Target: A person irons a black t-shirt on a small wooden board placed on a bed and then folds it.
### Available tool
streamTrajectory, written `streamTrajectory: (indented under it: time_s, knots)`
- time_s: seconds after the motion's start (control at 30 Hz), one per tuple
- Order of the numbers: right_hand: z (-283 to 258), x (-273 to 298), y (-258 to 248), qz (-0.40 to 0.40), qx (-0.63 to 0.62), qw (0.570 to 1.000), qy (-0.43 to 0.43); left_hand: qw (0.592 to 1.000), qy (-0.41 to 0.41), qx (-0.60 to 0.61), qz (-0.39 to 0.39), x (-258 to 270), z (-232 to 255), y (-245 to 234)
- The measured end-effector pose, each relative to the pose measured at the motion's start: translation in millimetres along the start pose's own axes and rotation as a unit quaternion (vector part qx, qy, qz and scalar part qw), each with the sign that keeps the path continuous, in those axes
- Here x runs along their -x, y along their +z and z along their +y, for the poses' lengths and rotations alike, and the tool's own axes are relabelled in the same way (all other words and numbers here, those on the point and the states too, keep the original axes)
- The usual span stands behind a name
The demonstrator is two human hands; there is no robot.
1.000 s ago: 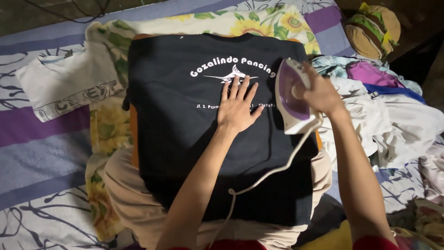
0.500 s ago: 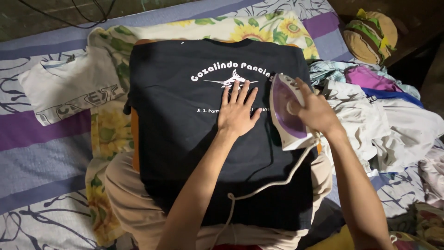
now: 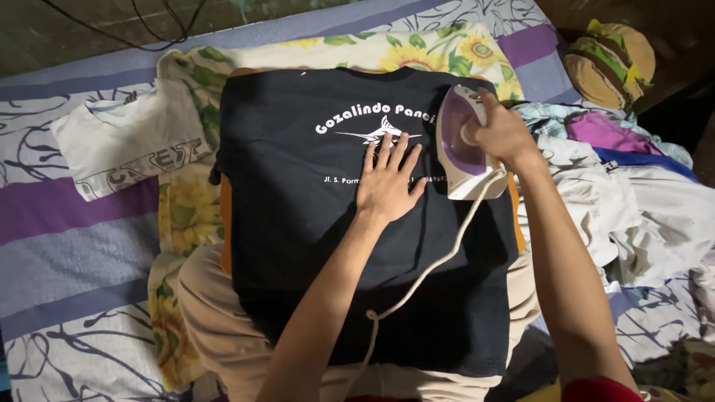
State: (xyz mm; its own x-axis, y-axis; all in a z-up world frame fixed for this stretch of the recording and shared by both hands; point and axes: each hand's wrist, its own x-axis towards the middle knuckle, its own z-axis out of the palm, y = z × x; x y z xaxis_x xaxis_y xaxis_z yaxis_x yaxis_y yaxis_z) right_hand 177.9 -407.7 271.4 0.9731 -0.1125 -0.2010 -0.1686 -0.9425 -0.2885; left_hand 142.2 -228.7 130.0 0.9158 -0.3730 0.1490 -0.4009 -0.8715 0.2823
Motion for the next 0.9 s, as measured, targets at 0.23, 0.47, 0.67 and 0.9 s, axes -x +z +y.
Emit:
streamTrajectory:
  time_s: [0.23,0.47,0.67,0.9]
  knots:
    - [-13,37,-8,-0.019,0.018,1.000,0.010,1.000,0.007,0.002,0.010,1,-2,0]
    - [-10,76,-6,-0.050,0.029,0.998,0.014,1.000,0.002,0.010,0.012,0,-1,-2]
    - [-2,69,-3,-0.067,0.014,0.998,0.015,1.000,0.000,0.009,0.005,0,-1,0]
    - [1,22,-6,-0.043,0.005,0.999,0.000,1.000,0.002,0.010,0.020,0,-1,2]
